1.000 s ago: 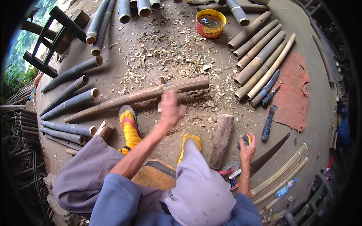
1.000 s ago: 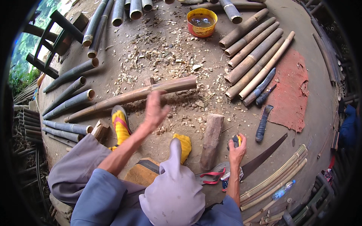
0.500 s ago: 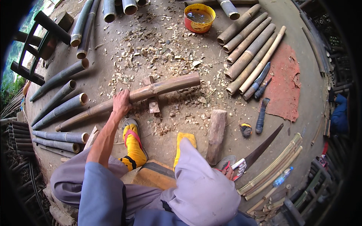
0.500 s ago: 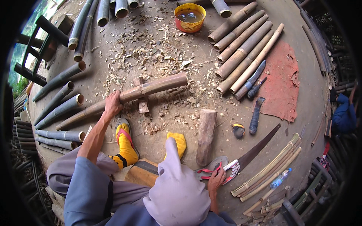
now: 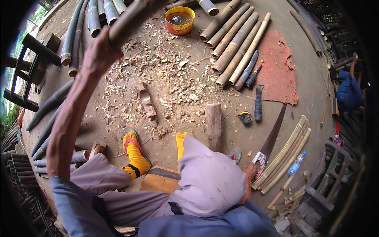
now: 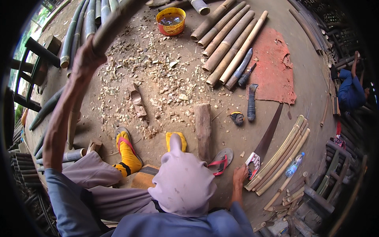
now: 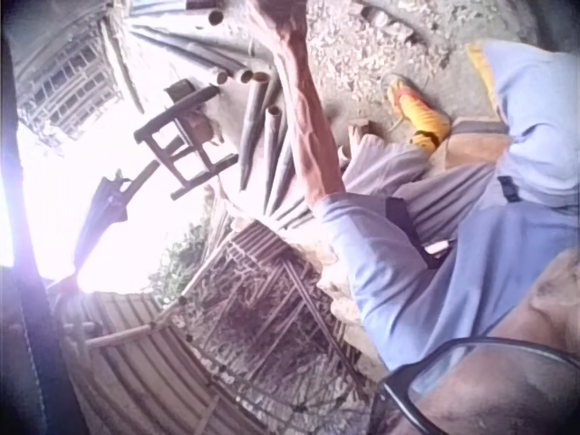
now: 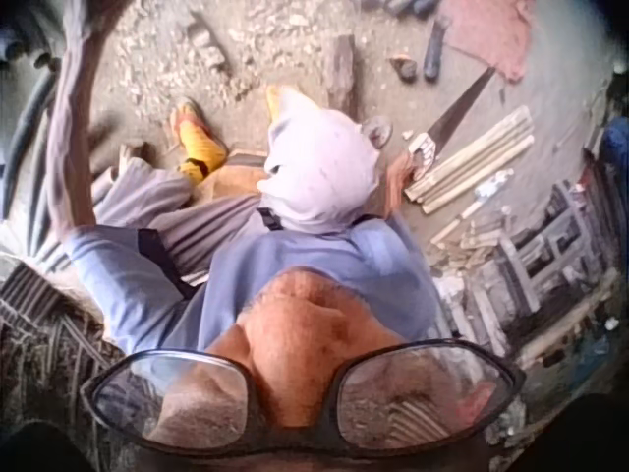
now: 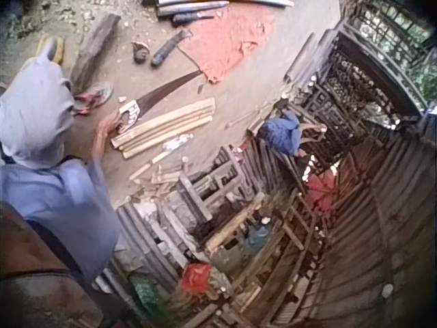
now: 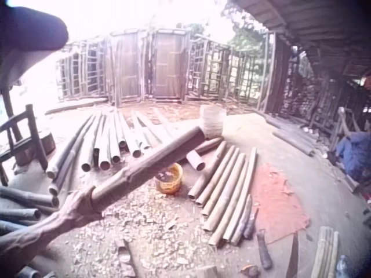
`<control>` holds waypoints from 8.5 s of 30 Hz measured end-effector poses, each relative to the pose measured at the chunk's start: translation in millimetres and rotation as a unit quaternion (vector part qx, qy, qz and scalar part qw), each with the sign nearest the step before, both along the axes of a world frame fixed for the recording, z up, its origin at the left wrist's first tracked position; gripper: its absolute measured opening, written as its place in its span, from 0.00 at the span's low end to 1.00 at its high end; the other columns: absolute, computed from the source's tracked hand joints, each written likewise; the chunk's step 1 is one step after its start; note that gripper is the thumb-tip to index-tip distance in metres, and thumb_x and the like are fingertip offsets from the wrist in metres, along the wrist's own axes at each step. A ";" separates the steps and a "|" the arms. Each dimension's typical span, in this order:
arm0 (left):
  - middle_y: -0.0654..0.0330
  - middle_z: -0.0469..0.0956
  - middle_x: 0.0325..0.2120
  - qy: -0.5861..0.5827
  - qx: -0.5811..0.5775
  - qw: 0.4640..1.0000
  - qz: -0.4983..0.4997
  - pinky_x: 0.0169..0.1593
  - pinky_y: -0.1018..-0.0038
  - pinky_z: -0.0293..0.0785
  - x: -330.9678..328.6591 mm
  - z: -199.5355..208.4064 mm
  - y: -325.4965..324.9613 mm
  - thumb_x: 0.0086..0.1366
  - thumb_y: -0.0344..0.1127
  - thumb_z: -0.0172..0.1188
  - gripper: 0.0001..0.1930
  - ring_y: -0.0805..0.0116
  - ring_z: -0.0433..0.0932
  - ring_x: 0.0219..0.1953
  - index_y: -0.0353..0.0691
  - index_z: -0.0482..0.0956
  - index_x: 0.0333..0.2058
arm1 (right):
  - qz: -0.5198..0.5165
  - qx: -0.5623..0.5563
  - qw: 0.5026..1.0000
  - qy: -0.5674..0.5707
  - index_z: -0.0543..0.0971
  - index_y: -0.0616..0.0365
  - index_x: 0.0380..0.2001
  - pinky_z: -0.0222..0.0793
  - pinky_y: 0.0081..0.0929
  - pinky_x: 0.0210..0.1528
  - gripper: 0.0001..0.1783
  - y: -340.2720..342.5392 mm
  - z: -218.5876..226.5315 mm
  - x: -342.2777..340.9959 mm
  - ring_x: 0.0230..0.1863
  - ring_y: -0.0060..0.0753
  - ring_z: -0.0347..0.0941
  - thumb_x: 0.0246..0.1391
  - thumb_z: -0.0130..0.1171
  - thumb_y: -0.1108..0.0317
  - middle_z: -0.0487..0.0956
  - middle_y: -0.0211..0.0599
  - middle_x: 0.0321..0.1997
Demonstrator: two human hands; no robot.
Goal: The person measures and cuts bamboo poles using a tape measure, a hand saw, and a large blade.
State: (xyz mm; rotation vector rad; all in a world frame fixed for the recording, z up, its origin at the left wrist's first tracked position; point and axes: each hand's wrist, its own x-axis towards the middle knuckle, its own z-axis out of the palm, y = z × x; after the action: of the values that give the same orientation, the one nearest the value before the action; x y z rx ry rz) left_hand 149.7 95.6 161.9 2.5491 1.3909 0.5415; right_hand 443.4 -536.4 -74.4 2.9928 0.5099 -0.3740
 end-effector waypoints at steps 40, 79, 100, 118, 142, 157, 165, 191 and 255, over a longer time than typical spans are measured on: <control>0.53 0.75 0.27 -0.557 -0.453 0.687 0.111 0.35 0.64 0.79 25.4 -40.6 -68.3 0.58 0.47 0.60 0.22 0.60 0.78 0.28 0.35 0.67 0.42 | 0.246 0.245 0.890 0.296 0.47 0.49 0.68 0.66 0.45 0.54 0.58 184.8 24.4 -70.6 0.54 0.62 0.66 0.38 0.70 0.54 0.65 0.63 0.56; 0.51 0.80 0.29 -0.311 -0.682 0.615 0.245 0.38 0.68 0.76 51.2 -215.3 -314.8 0.45 0.41 0.71 0.23 0.62 0.80 0.32 0.29 0.78 0.36 | 0.115 0.177 0.977 -0.005 0.74 0.66 0.43 0.61 0.49 0.52 0.17 23.9 76.7 -0.9 0.47 0.59 0.67 0.46 0.54 0.75 0.71 0.56 0.46; 0.48 0.69 0.43 -0.047 -0.222 0.915 0.333 0.52 0.63 0.66 -31.2 -254.7 -162.9 0.44 0.37 0.71 0.35 0.57 0.67 0.46 0.29 0.65 0.50 | 0.166 0.258 0.860 0.409 0.57 0.57 0.59 0.69 0.47 0.48 0.41 199.0 62.6 -138.4 0.47 0.63 0.72 0.40 0.62 0.70 0.74 0.61 0.46; 0.54 0.68 0.49 0.012 -0.161 0.979 0.124 0.53 0.58 0.64 -33.2 -245.6 -117.3 0.44 0.34 0.66 0.34 0.55 0.66 0.53 0.45 0.69 0.54 | 0.202 0.174 0.896 0.354 0.63 0.60 0.55 0.70 0.47 0.46 0.33 161.3 27.5 -133.0 0.44 0.62 0.73 0.44 0.63 0.69 0.75 0.61 0.43; 0.50 0.81 0.33 -0.171 -0.538 0.825 0.035 0.40 0.63 0.77 -28.4 -244.0 -105.5 0.51 0.44 0.67 0.21 0.62 0.80 0.33 0.35 0.80 0.40 | 0.108 0.149 0.949 0.258 0.65 0.60 0.53 0.70 0.46 0.44 0.31 51.7 56.7 -92.7 0.42 0.61 0.74 0.45 0.62 0.69 0.76 0.59 0.41; 0.58 0.71 0.44 0.061 -0.162 0.985 -0.020 0.50 0.62 0.67 -29.7 -257.5 -100.3 0.45 0.42 0.69 0.26 0.58 0.66 0.51 0.41 0.74 0.44 | 0.139 0.122 0.948 0.259 0.67 0.61 0.52 0.71 0.46 0.43 0.29 102.0 33.0 -89.3 0.41 0.60 0.74 0.45 0.62 0.69 0.77 0.58 0.39; 0.65 0.72 0.47 0.045 -0.205 0.977 -0.031 0.52 0.51 0.63 -44.6 -263.0 -82.7 0.47 0.43 0.69 0.27 0.61 0.66 0.54 0.50 0.75 0.48 | 0.176 0.138 0.932 0.286 0.67 0.61 0.51 0.71 0.46 0.42 0.28 119.9 31.4 -81.2 0.40 0.59 0.75 0.45 0.62 0.69 0.77 0.57 0.38; 0.62 0.76 0.26 -0.399 -0.576 0.686 0.194 0.24 0.77 0.71 -1.2 -254.1 -188.8 0.54 0.49 0.67 0.23 0.76 0.70 0.19 0.35 0.77 0.40 | 0.279 0.149 0.884 0.345 0.70 0.62 0.49 0.71 0.45 0.40 0.25 198.5 -10.8 -141.8 0.38 0.58 0.76 0.45 0.62 0.69 0.78 0.56 0.36; 0.47 0.69 0.54 -0.633 -0.131 0.753 -0.123 0.52 0.73 0.72 -55.6 116.5 -78.4 0.58 0.31 0.56 0.31 0.64 0.74 0.50 0.30 0.60 0.60 | 0.646 0.439 0.593 -0.193 0.68 0.61 0.45 0.71 0.41 0.43 0.25 569.4 247.9 49.7 0.40 0.50 0.72 0.42 0.64 0.71 0.72 0.48 0.37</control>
State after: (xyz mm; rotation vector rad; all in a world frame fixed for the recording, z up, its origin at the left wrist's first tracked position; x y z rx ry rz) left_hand 94.1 17.3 278.4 1.3934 0.5109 1.4700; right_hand 493.1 32.9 173.5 2.0110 3.0359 0.8441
